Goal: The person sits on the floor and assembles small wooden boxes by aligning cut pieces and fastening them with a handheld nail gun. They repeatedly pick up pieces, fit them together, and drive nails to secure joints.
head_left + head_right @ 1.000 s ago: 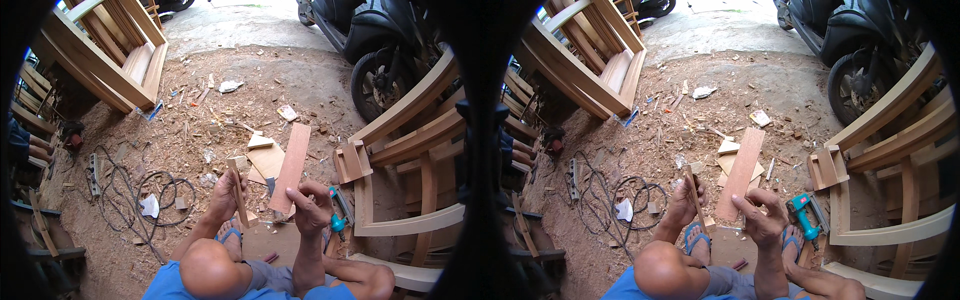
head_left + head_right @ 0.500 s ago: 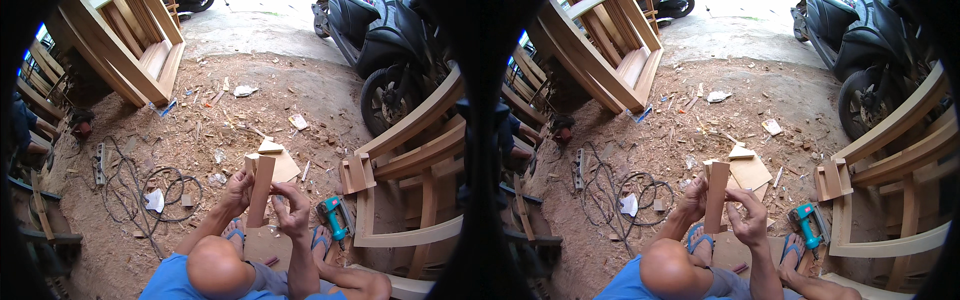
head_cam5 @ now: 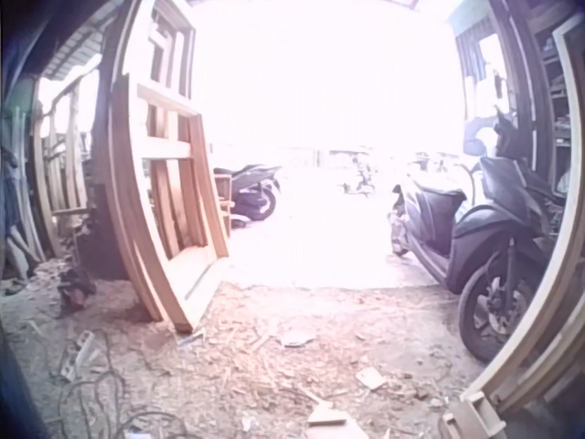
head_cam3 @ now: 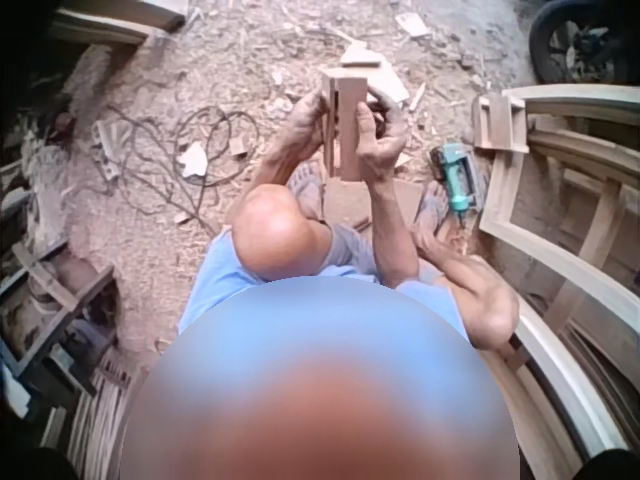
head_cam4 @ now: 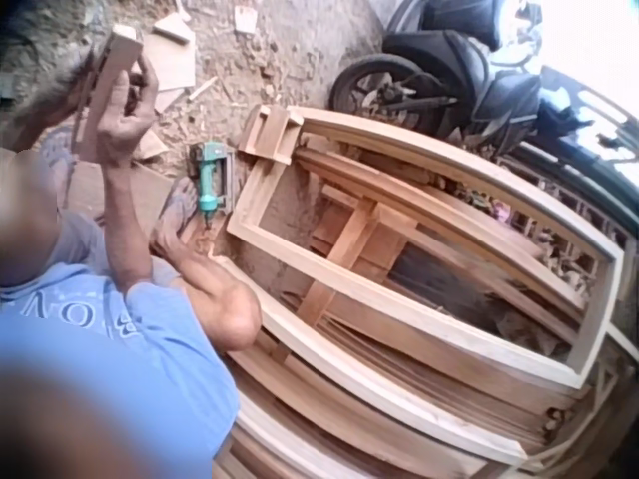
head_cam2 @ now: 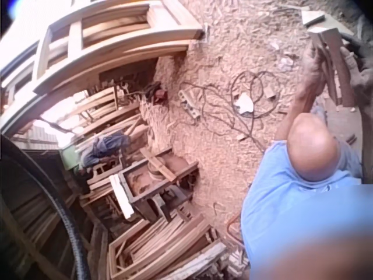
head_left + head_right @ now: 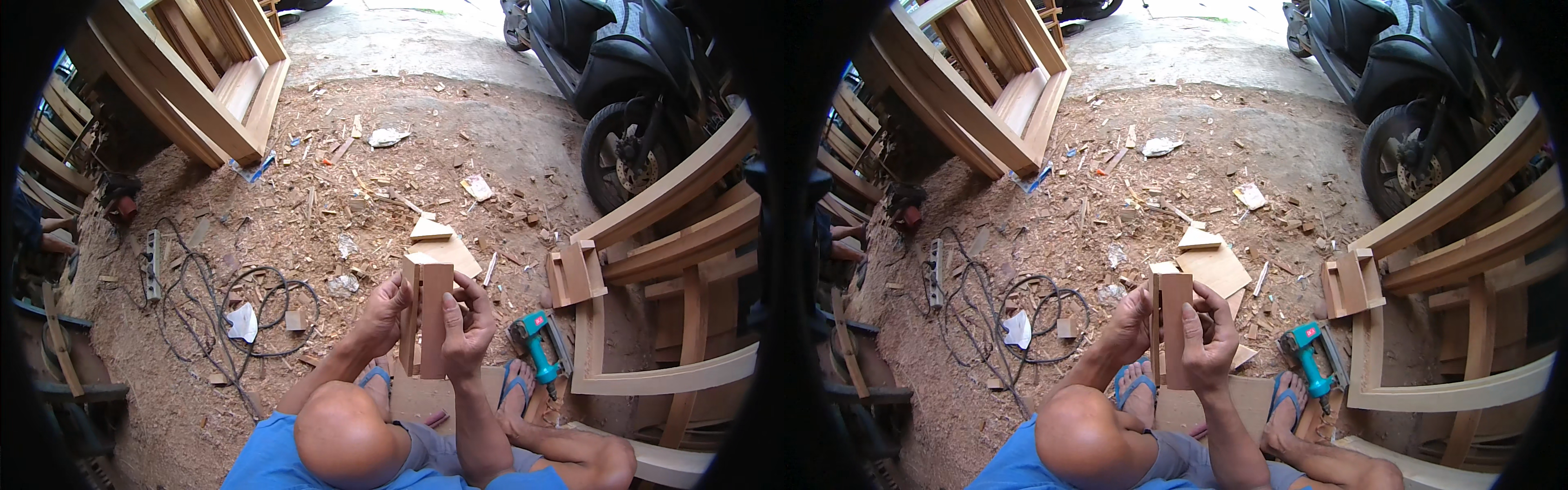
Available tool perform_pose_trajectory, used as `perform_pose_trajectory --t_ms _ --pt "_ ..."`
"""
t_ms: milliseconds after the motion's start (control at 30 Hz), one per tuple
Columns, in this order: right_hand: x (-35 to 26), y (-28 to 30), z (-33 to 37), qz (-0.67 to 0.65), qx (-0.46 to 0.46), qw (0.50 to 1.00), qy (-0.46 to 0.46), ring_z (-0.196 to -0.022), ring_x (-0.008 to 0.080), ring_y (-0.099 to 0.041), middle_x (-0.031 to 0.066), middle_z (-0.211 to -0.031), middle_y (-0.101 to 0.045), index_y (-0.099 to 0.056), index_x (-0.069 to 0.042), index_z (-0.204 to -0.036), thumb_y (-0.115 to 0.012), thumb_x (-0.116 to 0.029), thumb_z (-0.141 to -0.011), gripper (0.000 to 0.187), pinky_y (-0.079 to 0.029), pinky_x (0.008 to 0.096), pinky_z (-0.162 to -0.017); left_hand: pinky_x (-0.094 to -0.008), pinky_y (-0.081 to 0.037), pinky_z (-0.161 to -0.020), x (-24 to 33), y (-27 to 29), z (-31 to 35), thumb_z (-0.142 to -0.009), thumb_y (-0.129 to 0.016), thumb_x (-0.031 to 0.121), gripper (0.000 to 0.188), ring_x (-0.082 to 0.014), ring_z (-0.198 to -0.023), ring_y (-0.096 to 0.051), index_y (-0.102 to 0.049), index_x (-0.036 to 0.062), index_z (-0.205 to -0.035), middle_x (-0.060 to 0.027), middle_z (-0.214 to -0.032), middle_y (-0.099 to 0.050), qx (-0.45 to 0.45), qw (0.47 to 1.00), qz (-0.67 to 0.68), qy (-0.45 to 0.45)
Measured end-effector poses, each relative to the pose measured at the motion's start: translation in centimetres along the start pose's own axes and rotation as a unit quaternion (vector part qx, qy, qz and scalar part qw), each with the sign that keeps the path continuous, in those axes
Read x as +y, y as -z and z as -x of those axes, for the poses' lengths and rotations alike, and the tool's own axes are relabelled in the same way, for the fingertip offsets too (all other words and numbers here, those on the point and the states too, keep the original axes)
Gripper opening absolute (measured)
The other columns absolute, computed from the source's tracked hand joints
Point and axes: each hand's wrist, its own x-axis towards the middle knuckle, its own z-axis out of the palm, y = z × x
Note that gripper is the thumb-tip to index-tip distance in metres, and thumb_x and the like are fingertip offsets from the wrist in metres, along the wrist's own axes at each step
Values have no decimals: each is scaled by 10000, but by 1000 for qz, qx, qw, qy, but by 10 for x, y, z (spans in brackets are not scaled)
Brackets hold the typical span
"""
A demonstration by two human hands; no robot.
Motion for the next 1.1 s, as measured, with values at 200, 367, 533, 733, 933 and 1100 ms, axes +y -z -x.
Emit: perform_pose_trajectory --t_ms 200,367,533,733,933,1100 --pt "10 -8 3 50 -7 998 27 -738 77 -617 40 -892 -602 -494 -35 -1326 -625 -89 -950 402 -514 197 -624 -362 -571 -912 -3 -5 -2 -919 -651 329 569 -245 -1093 -639 -421 14 -1334 -158 -1191 -616 -44 998 34 15" --pt "13 -10 6 77 6 996 40 -757 96 -646 53 -904 -616 -492 -39 -1329 -629 -88 -948 409 -534 210 -632 -412 -592 -843 -4 -7 -2 -906 -649 416 600 -310 -993 -677 -435 15 -1298 -229 -1159 -632 -39 999 -1 -9" --pt "15 -10 7 86 5 995 50 -770 103 -655 71 -926 -631 -481 -23 -1336 -622 -79 -950 414 -542 215 -639 -403 -589 -846 -4 -7 -2 -906 -652 418 613 -295 -1019 -669 -419 21 -1311 -218 -1153 -636 -32 999 -11 -13" --pt "17 -8 7 73 1 995 63 -764 120 -667 87 -920 -638 -487 -10 -1332 -630 -73 -944 419 -549 229 -625 -400 -582 -863 -6 -6 -2 -879 -674 442 659 -284 -1041 -660 -411 27 -1318 -198 -1144 -640 -40 999 -8 -12" --pt "18 -9 6 78 16 993 92 -735 138 -677 101 -893 -643 -517 7 -1313 -667 -83 -921 429 -552 243 -578 -407 -574 -882 -5 -8 -1 -846 -704 455 712 -297 -1051 -655 -404 20 -1324 -223 -1161 -631 -36 999 -17 -12" --pt "16 -9 7 53 18 995 86 -733 148 -685 105 -893 -642 -520 15 -1300 -669 -87 -918 422 -557 244 -573 -414 -573 -883 -4 -10 0 -842 -709 452 717 -313 -1055 -654 -403 13 -1320 -249 -1167 -626 -39 999 -13 -12"
